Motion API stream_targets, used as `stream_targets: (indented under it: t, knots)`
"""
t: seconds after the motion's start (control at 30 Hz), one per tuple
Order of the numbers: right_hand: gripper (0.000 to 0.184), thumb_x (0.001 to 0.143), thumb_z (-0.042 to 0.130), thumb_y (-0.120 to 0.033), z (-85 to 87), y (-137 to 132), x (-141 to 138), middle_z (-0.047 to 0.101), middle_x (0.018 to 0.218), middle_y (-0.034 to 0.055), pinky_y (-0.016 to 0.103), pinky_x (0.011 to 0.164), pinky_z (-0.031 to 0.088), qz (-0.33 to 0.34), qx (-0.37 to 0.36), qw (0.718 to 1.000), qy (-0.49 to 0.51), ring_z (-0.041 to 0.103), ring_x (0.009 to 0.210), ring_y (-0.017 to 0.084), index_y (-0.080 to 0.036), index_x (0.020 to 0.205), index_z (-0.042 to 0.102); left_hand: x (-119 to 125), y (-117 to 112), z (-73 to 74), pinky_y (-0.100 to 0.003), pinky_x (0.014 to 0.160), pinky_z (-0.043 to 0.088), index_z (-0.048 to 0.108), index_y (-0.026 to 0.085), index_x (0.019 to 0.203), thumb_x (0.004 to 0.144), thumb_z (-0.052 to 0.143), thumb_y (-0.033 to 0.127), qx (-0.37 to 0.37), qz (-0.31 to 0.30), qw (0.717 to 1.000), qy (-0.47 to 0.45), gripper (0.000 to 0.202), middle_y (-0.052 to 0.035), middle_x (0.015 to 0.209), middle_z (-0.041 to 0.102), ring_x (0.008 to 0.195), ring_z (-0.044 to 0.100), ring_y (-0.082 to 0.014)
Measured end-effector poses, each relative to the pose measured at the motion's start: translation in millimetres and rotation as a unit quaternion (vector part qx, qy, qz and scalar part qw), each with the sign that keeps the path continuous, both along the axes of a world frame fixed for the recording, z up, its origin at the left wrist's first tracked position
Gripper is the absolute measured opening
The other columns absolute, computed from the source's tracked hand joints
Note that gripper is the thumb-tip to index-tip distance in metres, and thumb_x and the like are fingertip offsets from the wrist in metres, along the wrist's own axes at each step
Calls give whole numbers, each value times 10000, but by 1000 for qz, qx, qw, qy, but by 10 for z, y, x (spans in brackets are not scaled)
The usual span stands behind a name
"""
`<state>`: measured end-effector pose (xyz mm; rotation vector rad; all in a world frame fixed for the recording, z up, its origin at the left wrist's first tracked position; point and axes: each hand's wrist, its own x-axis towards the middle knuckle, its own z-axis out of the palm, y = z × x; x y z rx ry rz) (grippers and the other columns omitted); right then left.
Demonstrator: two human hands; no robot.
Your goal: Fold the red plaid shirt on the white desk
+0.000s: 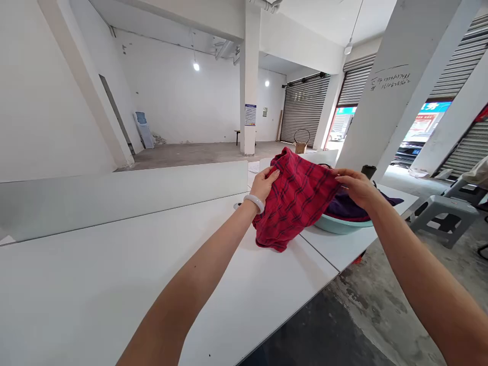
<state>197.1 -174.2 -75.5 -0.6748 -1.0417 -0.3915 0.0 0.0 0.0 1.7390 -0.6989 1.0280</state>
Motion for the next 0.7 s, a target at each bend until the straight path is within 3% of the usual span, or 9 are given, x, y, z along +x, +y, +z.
stream_targets:
  t: [0.07,0.2,0.3,0.37,0.43,0.53,0.7]
  knots:
    - [246,626,707,-363,11,122,-142,663,1016,37,421,915,417,-61,-49,996,-35,561,1011,244,-241,837,673,-86,-24,8,-369,890,495,676,169,866,668,787,295,-19,0,1000,18,260,-27,799,721,839,672,-193]
    - [321,690,696,-480,76,330,-592,651,1058,53,395,938,426,-163,-61,977,-125,561,1054,249,-221,879,691,-149,-39,-60,-371,884,500,671,154,811,686,782,283,-35,12,998,46,212,-40,770,723,829,680,-196]
    - [419,776,584,-576,132,423,-901,656,988,72,362,762,517,-72,-137,979,-132,623,836,205,-207,955,674,-134,-105,-140,-356,909,489,697,147,827,761,721,292,-21,19,996,84,161,-61,812,733,880,678,-198]
    - [428,778,588,-558,150,464,-992,651,944,59,325,641,535,5,-174,978,-114,611,702,161,-221,1038,635,-129,-167,-171,-345,907,490,716,150,879,822,651,284,1,13,994,112,160,-67,850,738,891,676,-194]
    - [410,726,664,-443,150,485,-974,643,898,30,287,601,531,42,-163,980,-102,591,666,133,-238,1076,604,-145,-212,-167,-334,904,490,725,159,936,844,616,241,20,18,992,121,165,-64,876,739,891,673,-184]
    - [338,643,669,-268,139,457,-822,631,780,-1,254,595,514,59,-112,988,-86,564,628,110,-214,973,620,-205,-227,-90,-330,914,480,726,160,989,827,609,150,19,54,994,98,200,-55,849,739,882,671,-173]
    - [259,607,635,-258,209,262,-556,649,743,10,248,569,481,2,-75,996,-48,568,625,132,-193,858,634,-388,-247,113,-343,966,452,721,152,1013,807,567,68,29,64,997,37,270,-54,917,737,959,656,-172]
